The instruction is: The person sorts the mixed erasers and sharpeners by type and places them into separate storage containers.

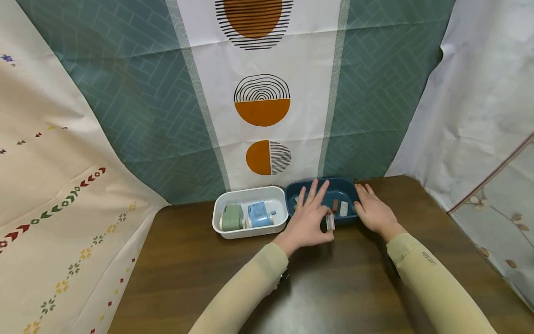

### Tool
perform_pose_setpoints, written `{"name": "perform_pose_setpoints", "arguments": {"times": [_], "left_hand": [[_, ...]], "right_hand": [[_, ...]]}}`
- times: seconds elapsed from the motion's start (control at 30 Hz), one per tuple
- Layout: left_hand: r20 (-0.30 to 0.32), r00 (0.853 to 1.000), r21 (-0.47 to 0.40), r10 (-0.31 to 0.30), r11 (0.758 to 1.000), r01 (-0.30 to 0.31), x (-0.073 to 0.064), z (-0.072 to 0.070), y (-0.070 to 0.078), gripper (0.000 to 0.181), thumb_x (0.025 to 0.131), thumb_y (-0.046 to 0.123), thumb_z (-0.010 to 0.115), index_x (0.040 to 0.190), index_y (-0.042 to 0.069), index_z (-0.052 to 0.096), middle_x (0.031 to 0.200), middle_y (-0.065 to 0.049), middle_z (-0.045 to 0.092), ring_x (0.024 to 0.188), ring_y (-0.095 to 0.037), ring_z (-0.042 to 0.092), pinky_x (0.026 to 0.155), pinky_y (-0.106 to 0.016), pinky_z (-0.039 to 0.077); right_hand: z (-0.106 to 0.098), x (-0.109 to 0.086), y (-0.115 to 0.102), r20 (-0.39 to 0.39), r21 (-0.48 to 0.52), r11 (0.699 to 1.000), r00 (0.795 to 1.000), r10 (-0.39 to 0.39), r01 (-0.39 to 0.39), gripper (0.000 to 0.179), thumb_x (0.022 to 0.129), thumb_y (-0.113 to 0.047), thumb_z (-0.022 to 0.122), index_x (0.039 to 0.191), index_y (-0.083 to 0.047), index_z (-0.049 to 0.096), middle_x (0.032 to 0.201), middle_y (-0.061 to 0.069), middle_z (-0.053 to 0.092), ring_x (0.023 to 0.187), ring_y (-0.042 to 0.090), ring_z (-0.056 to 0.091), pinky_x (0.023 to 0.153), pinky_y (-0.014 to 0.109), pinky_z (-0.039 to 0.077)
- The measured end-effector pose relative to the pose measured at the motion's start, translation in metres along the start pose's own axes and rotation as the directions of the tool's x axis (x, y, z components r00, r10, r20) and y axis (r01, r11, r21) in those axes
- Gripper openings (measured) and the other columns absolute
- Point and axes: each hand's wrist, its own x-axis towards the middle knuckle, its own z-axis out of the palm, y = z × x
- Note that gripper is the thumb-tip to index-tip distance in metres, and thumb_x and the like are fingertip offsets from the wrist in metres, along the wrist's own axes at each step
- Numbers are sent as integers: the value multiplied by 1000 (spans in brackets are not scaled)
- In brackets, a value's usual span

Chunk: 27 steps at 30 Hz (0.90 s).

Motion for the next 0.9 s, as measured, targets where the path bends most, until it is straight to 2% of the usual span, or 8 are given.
{"name": "perform_pose_setpoints", "arguments": {"times": [0.1, 0.2, 0.33, 0.43, 0.5, 0.6, 0.73, 0.9], "left_hand": [[-17, 999, -23, -45, 999, 45, 3, -6, -11, 32, 86, 44, 82, 109, 23, 77, 178, 1, -17, 164, -31, -16, 129, -55, -7], [-19, 995, -37, -98, 995, 98, 5, -8, -21, 30, 87, 44, 81, 109, 23, 76, 180, -2, -11, 164, -32, -14, 130, -57, -4], [-41, 979, -41, -201, 979, 199, 10, -11, -35, 33, 89, 42, 81, 113, 20, 78, 180, -8, -1, 164, -35, -11, 129, -59, -1], [-35, 967, 13, -254, 967, 255, 18, -12, -45, 35, 90, 41, 81, 118, 20, 79, 180, -13, 4, 164, -39, -7, 129, -61, 0], [-15, 964, 70, -264, 962, 264, 25, -12, -51, 34, 90, 40, 81, 119, 21, 80, 179, -15, 8, 164, -41, -6, 128, -63, 3], [37, 962, 165, -269, 952, 260, 35, -10, -57, 26, 89, 38, 81, 111, 23, 81, 179, -16, 9, 164, -41, -6, 128, -63, 6], [93, 949, 236, -300, 933, 271, 43, -4, -62, 20, 88, 37, 84, 103, 26, 80, 179, -16, 8, 164, -40, -10, 128, -63, 5], [116, 932, 257, -344, 917, 307, 48, 2, -65, 32, 88, 40, 87, 116, 27, 80, 179, -14, 6, 163, -39, -14, 129, -62, 3]], "right_hand": [[-2, 0, 1, 8, 4, 1000, 1000, 4, -4, 66, 115, -26, 36, 168, 6, 14, 174, 30, 17, 161, 49, 6, 125, 65, 19], [-3, 0, 2, 8, 9, 1000, 1000, -2, 2, 66, 115, -27, 35, 168, 6, 15, 174, 30, 17, 161, 49, 6, 125, 64, 19], [-2, 0, 2, 14, 13, 1000, 1000, -9, 9, 66, 115, -27, 35, 168, 6, 14, 174, 29, 15, 161, 49, 6, 126, 64, 18], [0, 0, 2, 20, 6, 1000, 1000, -8, 8, 66, 116, -27, 34, 169, 6, 13, 174, 29, 15, 161, 49, 5, 126, 63, 18], [1, 0, 3, 18, 1, 1000, 1000, -5, 5, 66, 115, -27, 34, 169, 6, 13, 174, 29, 15, 161, 49, 6, 126, 63, 18], [2, 0, 3, 16, 5, 1000, 1000, -2, 2, 66, 115, -26, 35, 169, 6, 13, 174, 29, 15, 162, 48, 5, 126, 63, 18], [2, 0, 3, 15, 16, 1000, 1000, -3, 3, 66, 115, -27, 35, 169, 5, 13, 174, 29, 15, 162, 48, 4, 126, 63, 18], [2, 1, 3, 15, 15, 1000, 1000, -6, 5, 65, 115, -26, 34, 168, 6, 14, 174, 29, 15, 162, 48, 4, 126, 63, 17]]}}
